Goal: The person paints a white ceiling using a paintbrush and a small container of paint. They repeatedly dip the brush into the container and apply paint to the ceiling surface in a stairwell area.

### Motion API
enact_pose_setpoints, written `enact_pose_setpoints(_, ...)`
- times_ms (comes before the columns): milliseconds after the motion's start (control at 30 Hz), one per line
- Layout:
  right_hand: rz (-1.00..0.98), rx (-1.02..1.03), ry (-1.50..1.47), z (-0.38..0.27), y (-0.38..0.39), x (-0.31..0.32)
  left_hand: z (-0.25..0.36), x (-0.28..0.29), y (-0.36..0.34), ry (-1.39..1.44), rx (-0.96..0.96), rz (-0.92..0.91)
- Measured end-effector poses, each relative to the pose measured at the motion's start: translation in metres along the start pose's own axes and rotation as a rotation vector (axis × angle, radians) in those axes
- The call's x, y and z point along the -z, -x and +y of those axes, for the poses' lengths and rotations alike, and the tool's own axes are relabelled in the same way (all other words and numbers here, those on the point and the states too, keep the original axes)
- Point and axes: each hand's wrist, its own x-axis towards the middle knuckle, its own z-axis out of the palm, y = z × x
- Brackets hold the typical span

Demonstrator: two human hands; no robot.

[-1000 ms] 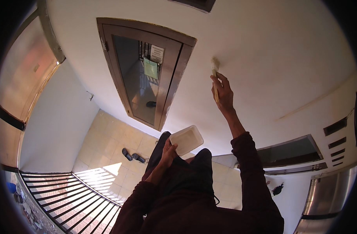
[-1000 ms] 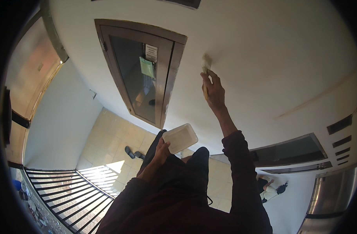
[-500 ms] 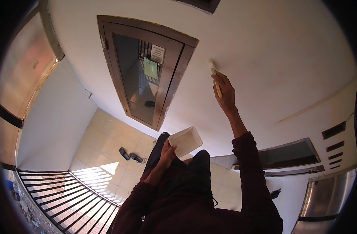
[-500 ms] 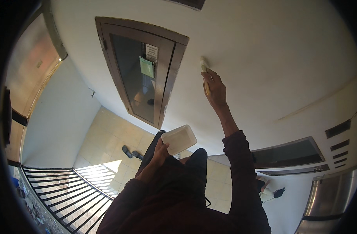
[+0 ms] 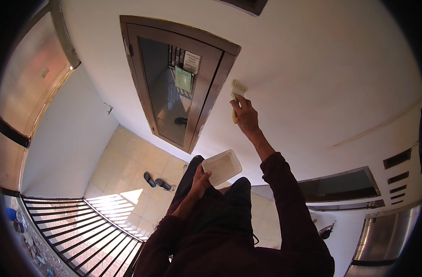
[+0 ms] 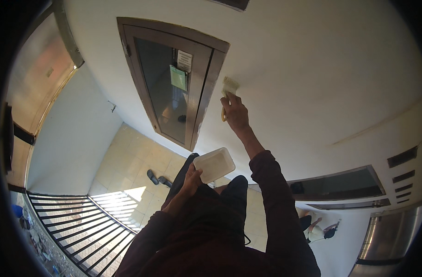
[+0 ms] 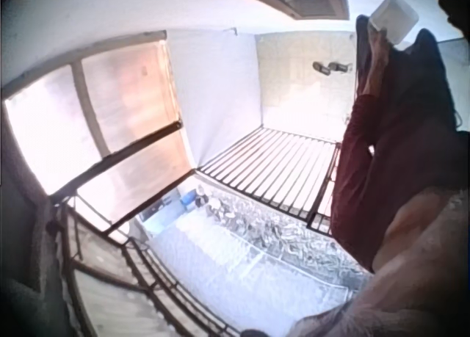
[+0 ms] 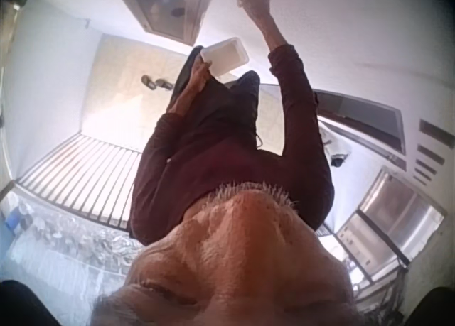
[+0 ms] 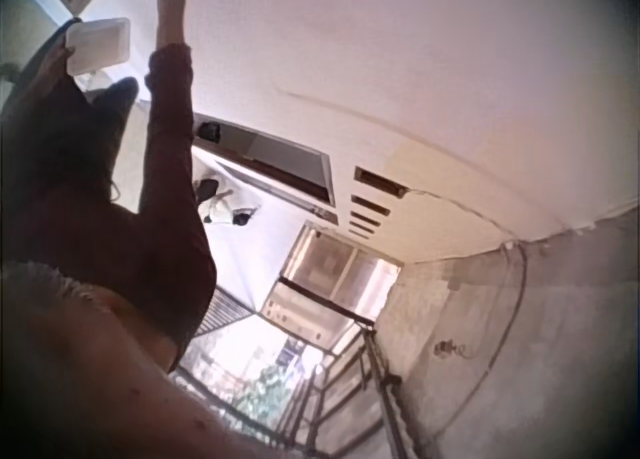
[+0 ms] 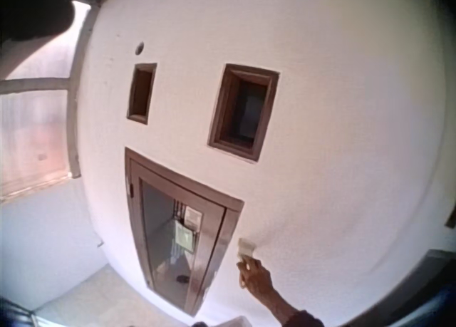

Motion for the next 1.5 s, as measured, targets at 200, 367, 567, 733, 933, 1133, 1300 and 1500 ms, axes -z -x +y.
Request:
enact_pose_setpoints(200,0.070,-0.010,-0.280,0.005,-0.018,0.019,0.000,-0.003,-0.002,-0.005,0.018,0.023)
enact_pose_setpoints(367,0.302,-0.008,-0.205,0.010,-0.047,0.058,-0.005,0.001,-0.003,-0.013,-0.015,-0.022)
enact_pose_setpoints(567,0.357,0.064,-0.067,-0.013,-0.043,0.055,-0.001,-0.001,-0.001,-0.006,0.011,-0.013)
enact_pose_setpoints(733,0.191,0.053,0.034,-0.015,-0.032,0.003,0.000,-0.001,0.000,0.014,-0.016,-0.008)
enact_pose_setpoints(933,-0.002,0.004,0.013,-0.017,-0.031,-0.019,0.000,0.002,-0.002,0.003,-0.021,0.003)
enact_pose_setpoints(1133,0.054,-0.008,-0.269,-0.006,-0.025,-0.005,0.000,0.000,-0.002,-0.001,-0.002,-0.013)
enact_pose_setpoints(1300,0.267,0.082,-0.232,0.005,-0.058,0.044,-0.008,0.006,-0.005,-0.033,0.009,0.003)
enact_pose_setpoints(1500,0.453,0.068,-0.088,-0.013,-0.071,0.075,-0.006,0.004,-0.005,-0.039,0.014,-0.007)
